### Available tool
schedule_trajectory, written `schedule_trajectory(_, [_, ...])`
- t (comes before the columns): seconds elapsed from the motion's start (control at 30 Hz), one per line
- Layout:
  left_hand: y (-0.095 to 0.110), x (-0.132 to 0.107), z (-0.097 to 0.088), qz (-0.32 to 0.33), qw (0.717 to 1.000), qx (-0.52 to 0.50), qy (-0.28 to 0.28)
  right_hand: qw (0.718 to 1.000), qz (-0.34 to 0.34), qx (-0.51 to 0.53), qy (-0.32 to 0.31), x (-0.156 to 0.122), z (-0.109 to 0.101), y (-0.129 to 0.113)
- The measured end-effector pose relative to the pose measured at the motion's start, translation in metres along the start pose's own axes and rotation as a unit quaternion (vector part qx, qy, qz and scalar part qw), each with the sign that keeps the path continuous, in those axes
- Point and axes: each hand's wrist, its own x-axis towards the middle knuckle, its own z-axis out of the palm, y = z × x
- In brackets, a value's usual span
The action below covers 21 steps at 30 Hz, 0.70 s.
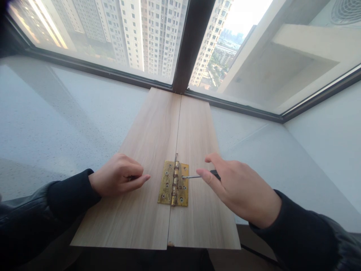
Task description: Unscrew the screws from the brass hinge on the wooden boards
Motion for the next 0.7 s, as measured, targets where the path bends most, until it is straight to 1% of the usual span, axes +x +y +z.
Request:
schedule_trajectory(0.03, [0.0, 0.0, 0.0, 0.0, 1.0, -0.002, 0.0, 1.0, 0.008, -0.004, -0.01, 0.0, 0.0, 0.0])
schedule_trajectory(0.1, [0.0, 0.0, 0.0, -0.002, 1.0, -0.005, -0.002, 1.0, 0.002, 0.014, -0.025, -0.002, 0.001, -0.001])
schedule_trajectory(0.17, [-0.001, 0.0, 0.0, -0.005, 1.0, -0.006, -0.004, 0.999, -0.009, 0.049, -0.018, -0.003, 0.001, -0.002])
schedule_trajectory(0.23, [-0.001, 0.0, 0.001, -0.007, 1.0, -0.003, -0.004, 0.998, 0.0, 0.064, -0.011, -0.004, 0.001, -0.004])
schedule_trajectory(0.37, [-0.001, 0.0, 0.001, -0.013, 1.0, 0.0, -0.006, 0.996, 0.035, 0.036, -0.069, -0.003, 0.0, -0.006])
schedule_trajectory(0.4, [-0.001, -0.001, 0.001, -0.013, 1.0, 0.0, -0.009, 0.996, 0.04, 0.032, -0.075, -0.003, 0.0, -0.006])
schedule_trajectory(0.5, [-0.002, 0.0, 0.001, -0.014, 1.0, -0.001, -0.01, 0.997, 0.048, 0.04, -0.038, -0.003, -0.002, -0.005])
schedule_trajectory(0.57, [-0.002, 0.0, 0.001, -0.013, 1.0, -0.003, -0.009, 0.997, 0.052, 0.053, -0.035, -0.002, -0.002, -0.007])
schedule_trajectory(0.7, [-0.001, 0.0, 0.001, -0.011, 1.0, -0.007, -0.006, 0.991, 0.072, 0.08, -0.084, -0.001, 0.002, -0.012])
